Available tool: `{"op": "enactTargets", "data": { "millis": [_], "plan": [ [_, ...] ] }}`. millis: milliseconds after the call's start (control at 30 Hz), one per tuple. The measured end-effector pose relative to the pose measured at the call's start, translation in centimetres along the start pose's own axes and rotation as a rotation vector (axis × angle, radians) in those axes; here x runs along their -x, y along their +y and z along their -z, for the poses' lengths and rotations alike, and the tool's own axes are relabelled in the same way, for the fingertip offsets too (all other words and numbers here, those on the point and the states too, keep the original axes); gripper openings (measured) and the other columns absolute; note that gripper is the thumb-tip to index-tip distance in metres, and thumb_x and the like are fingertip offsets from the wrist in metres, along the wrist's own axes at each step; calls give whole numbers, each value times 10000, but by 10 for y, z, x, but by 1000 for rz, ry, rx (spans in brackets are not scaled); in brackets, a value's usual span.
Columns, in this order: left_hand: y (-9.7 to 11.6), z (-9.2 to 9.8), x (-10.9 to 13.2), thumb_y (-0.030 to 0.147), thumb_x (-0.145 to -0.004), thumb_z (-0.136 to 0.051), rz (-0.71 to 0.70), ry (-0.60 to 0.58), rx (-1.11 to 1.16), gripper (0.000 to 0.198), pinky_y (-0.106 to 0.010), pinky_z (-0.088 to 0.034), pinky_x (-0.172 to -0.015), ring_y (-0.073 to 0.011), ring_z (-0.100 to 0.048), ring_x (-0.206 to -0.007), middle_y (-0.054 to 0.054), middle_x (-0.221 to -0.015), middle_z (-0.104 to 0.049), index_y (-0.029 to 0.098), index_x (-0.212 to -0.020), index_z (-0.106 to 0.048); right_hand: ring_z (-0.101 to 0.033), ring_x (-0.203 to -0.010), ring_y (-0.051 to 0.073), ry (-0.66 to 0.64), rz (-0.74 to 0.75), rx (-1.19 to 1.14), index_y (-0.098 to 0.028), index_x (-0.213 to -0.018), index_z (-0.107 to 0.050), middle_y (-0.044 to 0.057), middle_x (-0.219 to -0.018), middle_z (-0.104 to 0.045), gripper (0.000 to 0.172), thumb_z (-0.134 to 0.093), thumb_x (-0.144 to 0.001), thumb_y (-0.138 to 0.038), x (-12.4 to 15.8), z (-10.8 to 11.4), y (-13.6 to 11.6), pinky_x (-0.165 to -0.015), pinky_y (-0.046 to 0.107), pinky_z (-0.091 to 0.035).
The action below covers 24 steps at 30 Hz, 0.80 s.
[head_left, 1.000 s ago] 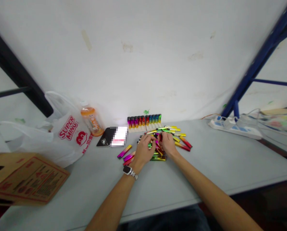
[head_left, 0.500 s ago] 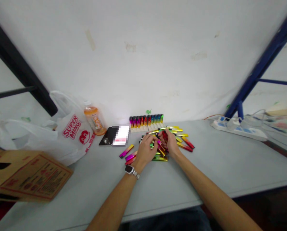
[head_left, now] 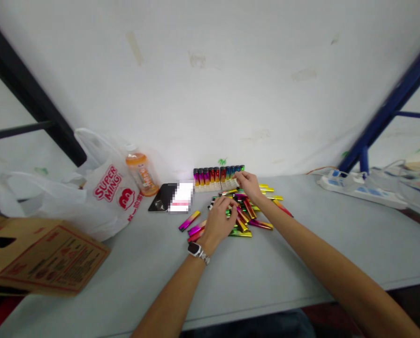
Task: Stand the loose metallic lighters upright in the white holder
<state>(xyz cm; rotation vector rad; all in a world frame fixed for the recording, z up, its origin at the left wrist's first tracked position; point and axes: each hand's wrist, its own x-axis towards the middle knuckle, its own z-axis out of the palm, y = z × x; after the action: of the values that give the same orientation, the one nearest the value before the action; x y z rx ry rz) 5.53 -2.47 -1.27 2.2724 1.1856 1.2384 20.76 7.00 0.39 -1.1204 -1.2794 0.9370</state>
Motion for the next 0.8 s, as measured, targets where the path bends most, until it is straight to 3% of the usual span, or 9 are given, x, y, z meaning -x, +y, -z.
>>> {"op": "enactTargets", "data": {
  "millis": [100, 167, 367, 567, 800],
  "plan": [
    [-2, 1, 0, 127, -886, -510, 6, 13, 4, 128, -368, -470, -865, -207, -561, -954, -34, -911, -628, 208, -865, -607, -413, -557, 118, 36, 125, 229, -177, -702, -631, -38, -565, -484, 309, -490, -815, -427, 4, 4, -3, -536, 241, -307],
    [-2, 1, -1, 126, -885, -508, 4, 16, 7, 129, -370, -475, -859, -207, -562, -953, -37, -917, -628, 207, -870, -607, -438, -566, 121, -13, 161, 444, -176, -667, -608, -24, -581, -523, 274, -493, -818, -374, 15, 16, -7, -546, 246, -308],
    [0, -2, -1, 149, -898, -498, -11, 2, -7, 132, -382, -476, -861, -215, -570, -962, -44, -938, -631, 208, -846, -603, -464, -541, 130, -212, 44, 968, -186, -635, -629, 16, -588, -602, 149, -701, -681, -308, 46, 49, -12, -528, 260, -279],
    [-3, -3, -1, 142, -892, -501, -4, 11, 5, 120, -372, -465, -882, -210, -564, -977, -38, -946, -629, 207, -855, -594, -483, -558, 143, -371, 92, 939, -194, -676, -674, 13, -607, -620, 136, -668, -708, -326, 53, 57, -12, -531, 258, -288],
    [-5, -4, -1, 161, -895, -512, -5, -4, -10, 101, -366, -455, -880, -207, -561, -960, -32, -932, -631, 209, -872, -597, -484, -549, 130, -487, -2, 884, -189, -700, -691, -18, -584, -599, 81, -658, -630, -213, 72, 82, -20, -511, 238, -303]
  ]
}}
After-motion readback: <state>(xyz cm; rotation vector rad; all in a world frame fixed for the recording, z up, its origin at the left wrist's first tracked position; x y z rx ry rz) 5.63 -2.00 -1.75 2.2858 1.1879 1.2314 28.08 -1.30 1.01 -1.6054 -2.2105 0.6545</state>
